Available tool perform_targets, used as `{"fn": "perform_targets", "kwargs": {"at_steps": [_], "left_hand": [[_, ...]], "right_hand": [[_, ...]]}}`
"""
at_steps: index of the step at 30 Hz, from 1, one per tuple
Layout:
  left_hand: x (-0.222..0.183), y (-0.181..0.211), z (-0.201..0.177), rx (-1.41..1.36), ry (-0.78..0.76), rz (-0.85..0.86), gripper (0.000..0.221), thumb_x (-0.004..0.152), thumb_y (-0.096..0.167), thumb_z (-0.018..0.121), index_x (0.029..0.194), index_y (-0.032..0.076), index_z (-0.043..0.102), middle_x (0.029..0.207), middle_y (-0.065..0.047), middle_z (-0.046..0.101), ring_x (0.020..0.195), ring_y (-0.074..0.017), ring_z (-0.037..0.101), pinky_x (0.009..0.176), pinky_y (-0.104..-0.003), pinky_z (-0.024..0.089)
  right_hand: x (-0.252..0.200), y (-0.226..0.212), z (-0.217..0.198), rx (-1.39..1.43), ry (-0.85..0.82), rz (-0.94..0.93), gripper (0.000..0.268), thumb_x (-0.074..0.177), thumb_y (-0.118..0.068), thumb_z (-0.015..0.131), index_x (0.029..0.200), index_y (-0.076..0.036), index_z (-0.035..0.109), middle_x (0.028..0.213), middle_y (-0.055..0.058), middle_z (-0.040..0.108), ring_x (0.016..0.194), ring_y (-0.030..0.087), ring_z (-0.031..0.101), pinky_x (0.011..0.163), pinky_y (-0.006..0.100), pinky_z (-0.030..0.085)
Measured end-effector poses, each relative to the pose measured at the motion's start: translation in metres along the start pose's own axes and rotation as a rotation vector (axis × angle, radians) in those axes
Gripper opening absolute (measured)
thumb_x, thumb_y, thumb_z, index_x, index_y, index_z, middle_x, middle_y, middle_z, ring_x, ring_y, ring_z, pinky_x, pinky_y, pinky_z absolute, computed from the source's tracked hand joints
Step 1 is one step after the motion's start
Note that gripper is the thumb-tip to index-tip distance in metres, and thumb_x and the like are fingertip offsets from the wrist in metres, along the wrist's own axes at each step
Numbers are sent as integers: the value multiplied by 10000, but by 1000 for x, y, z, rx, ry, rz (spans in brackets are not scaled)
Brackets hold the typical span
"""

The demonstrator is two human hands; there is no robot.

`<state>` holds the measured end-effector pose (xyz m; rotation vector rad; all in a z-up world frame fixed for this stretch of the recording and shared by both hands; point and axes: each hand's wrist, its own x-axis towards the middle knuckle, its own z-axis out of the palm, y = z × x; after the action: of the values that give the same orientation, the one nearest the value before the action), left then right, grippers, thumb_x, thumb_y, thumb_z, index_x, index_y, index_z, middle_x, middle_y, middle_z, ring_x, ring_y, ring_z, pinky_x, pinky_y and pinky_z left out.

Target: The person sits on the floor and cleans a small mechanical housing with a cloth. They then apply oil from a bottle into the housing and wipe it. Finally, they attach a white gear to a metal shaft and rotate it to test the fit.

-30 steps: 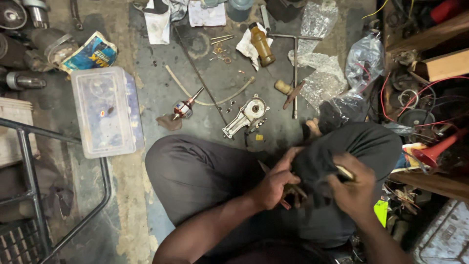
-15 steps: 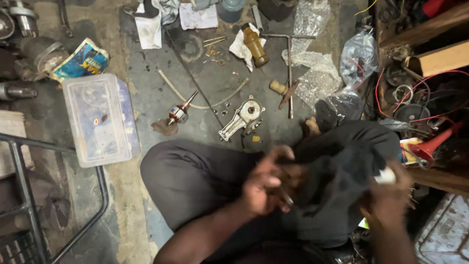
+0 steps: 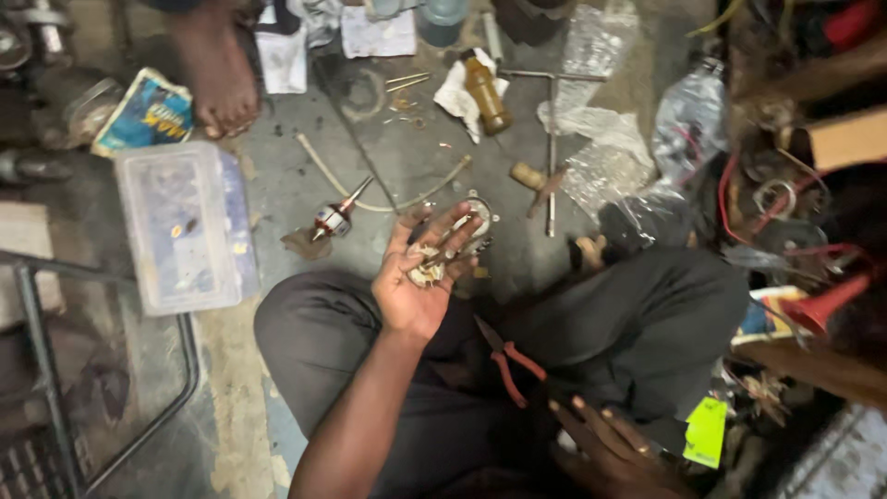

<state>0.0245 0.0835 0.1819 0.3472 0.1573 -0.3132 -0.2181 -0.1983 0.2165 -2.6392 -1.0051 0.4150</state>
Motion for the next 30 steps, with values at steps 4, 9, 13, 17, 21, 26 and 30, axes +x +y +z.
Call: {"fn": "perform_targets", "kwargs": {"at_steps": [4,9,13,17,21,26,30], "left_hand": [[9,0,-13,-17,-20,3,410,998,217,503,1390,98,502,1494,-310,545,1373,-463,559,948,-453,575],[20,-3,-27,91,94,0,417,1105,403,418,1372,98,514,1417,-287,594,1315,-418,606,851,-409,594],[33,-8,-39,102,143,58,556,1108,557,349,1324,73,518,1393,-289,615,1280,-423,627,864,-432,608],[42,-11,-49,140,224,93,623,1049,615,343,1323,80,507,1405,-270,604,1256,-424,633,885,-454,610],[53,-9,-58,132,278,113,646,1023,630,338,1321,80,496,1416,-281,582,1252,-431,630,895,-486,605],[61,-8,-62,156,319,119,638,1036,618,334,1311,65,491,1415,-286,587,1240,-418,635,936,-504,592],[60,-11,-64,191,343,123,634,1046,616,330,1293,55,489,1386,-298,602,1207,-419,650,919,-506,586]], "right_hand": [[9,49,-83,267,-74,-269,432,980,-284,625,1400,-200,677,1552,131,524,1436,317,500,1143,452,441],[98,98,-168,267,13,234,515,756,-316,791,1219,-109,700,1036,132,713,925,325,709,782,433,563],[244,175,-150,99,-108,421,422,899,-295,722,1303,-182,674,861,138,696,749,338,690,677,444,546],[370,229,-84,129,217,232,179,873,-228,728,994,-97,749,894,181,693,808,408,670,689,525,532],[430,239,-22,17,380,170,165,804,-207,723,938,-135,787,946,141,689,897,374,656,761,501,533],[444,247,17,-167,354,183,134,849,-197,761,973,-157,790,1060,97,671,1021,330,621,849,486,503],[441,253,22,34,495,210,325,763,-246,809,1065,-126,790,1067,108,673,1037,351,608,870,491,495]]}}
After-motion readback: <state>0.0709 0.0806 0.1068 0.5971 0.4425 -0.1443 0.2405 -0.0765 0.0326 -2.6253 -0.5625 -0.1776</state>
